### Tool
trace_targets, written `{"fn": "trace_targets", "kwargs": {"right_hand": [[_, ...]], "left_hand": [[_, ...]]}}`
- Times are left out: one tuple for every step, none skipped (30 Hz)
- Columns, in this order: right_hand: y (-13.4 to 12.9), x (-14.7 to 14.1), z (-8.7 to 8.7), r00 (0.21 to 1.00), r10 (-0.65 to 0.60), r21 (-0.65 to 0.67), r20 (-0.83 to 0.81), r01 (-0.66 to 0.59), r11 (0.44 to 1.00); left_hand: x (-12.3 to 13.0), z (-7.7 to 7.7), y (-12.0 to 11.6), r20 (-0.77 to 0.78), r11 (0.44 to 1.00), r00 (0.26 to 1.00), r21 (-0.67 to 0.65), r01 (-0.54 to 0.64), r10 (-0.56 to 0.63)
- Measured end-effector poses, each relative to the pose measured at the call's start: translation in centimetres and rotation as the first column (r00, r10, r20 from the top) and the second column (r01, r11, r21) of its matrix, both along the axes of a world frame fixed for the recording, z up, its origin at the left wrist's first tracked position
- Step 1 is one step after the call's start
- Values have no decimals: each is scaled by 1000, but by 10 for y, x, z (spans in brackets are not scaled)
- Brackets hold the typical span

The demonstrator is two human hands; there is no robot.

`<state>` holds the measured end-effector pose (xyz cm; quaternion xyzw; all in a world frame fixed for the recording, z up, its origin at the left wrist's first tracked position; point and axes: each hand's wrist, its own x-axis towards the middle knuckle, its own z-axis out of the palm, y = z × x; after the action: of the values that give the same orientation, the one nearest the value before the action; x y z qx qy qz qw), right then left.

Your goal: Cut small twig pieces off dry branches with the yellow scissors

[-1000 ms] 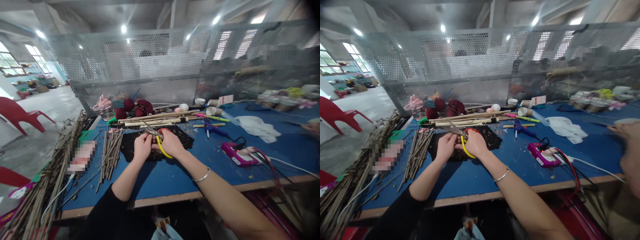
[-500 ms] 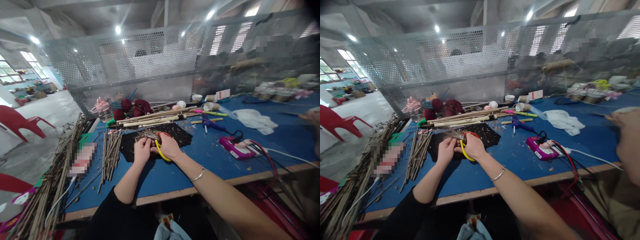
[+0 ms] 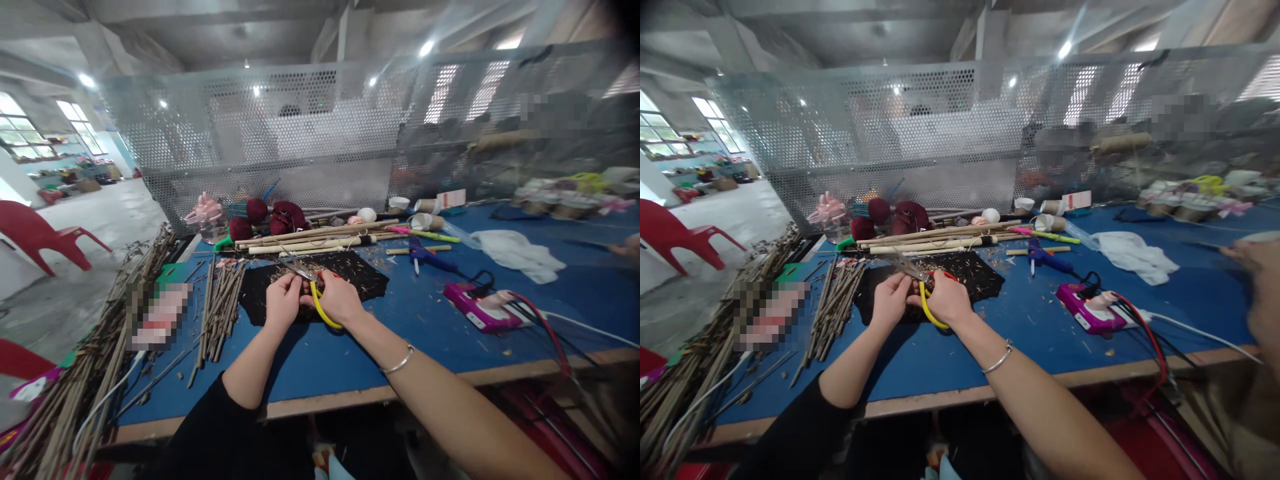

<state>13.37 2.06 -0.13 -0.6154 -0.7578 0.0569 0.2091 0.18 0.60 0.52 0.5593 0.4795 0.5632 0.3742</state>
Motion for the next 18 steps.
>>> {"fn": "trace_targets", "kwargs": {"right_hand": [[0, 0, 0, 1000, -2, 2, 4, 2, 1000], [1, 0, 1, 1000, -5, 2, 10, 5, 1000], [1, -1, 1, 1000, -8, -1, 18, 8, 1000], [1, -1, 2, 1000, -10, -7, 24, 11, 1000], [2, -1, 3, 1000, -10, -14, 29, 11, 1000], [2, -1, 4, 999, -10, -16, 30, 10, 1000], [2, -2, 4, 1000, -7, -12, 29, 7, 1000], [2, -2, 5, 1000, -4, -4, 25, 4, 1000], [2, -2, 5, 1000, -2, 6, 23, 1, 1000], [3, -2, 4, 1000, -1, 16, 23, 0, 1000], [3, -2, 4, 1000, 1, 25, 24, -1, 1000], [3, -2, 4, 1000, 1, 30, 28, -2, 1000], [4, -2, 4, 999, 1, 32, 33, -2, 999], [4, -2, 3, 999, 1, 35, 37, -2, 999], [4, -2, 4, 999, 5, 38, 39, -6, 999], [4, -2, 4, 999, 10, 41, 39, -12, 999], [4, -3, 4, 999, 17, 43, 38, -19, 999], [4, -4, 5, 999, 24, 43, 36, -25, 999]], "left_hand": [[0, 0, 0, -1, 1000, 1000, 2, -3, 3], [0, 1, 0, -1, 1000, 1000, 4, -7, 7], [0, 0, 1, 2, 1000, 1000, 6, -10, 10], [0, 0, 1, 6, 1000, 1000, 8, -9, 9], [0, -1, 2, 10, 1000, 1000, 8, -5, 5], [-1, -2, 2, 12, 1000, 1000, 7, 1, -1], [-1, -3, 3, 11, 1000, 1000, 9, 8, -8], [-2, -4, 4, 6, 1000, 1000, 14, 12, -12], [-2, -5, 4, -2, 1000, 1000, 23, 13, -13], [-3, -6, 5, -14, 999, 1000, 36, 10, -10], [-3, -7, 6, -23, 999, 1000, 49, 6, -5], [-4, -7, 6, -29, 998, 1000, 57, 2, 0], [-4, -8, 7, -30, 998, 1000, 58, -2, 3], [-5, -9, 8, -28, 999, 1000, 53, -4, 5], [-5, -9, 9, -27, 999, 1000, 47, -6, 7], [-6, -10, 9, -23, 999, 1000, 40, -8, 9], [-6, -10, 10, -16, 999, 1000, 36, -8, 8], [-7, -10, 10, -5, 999, 1000, 37, -4, 5]]}}
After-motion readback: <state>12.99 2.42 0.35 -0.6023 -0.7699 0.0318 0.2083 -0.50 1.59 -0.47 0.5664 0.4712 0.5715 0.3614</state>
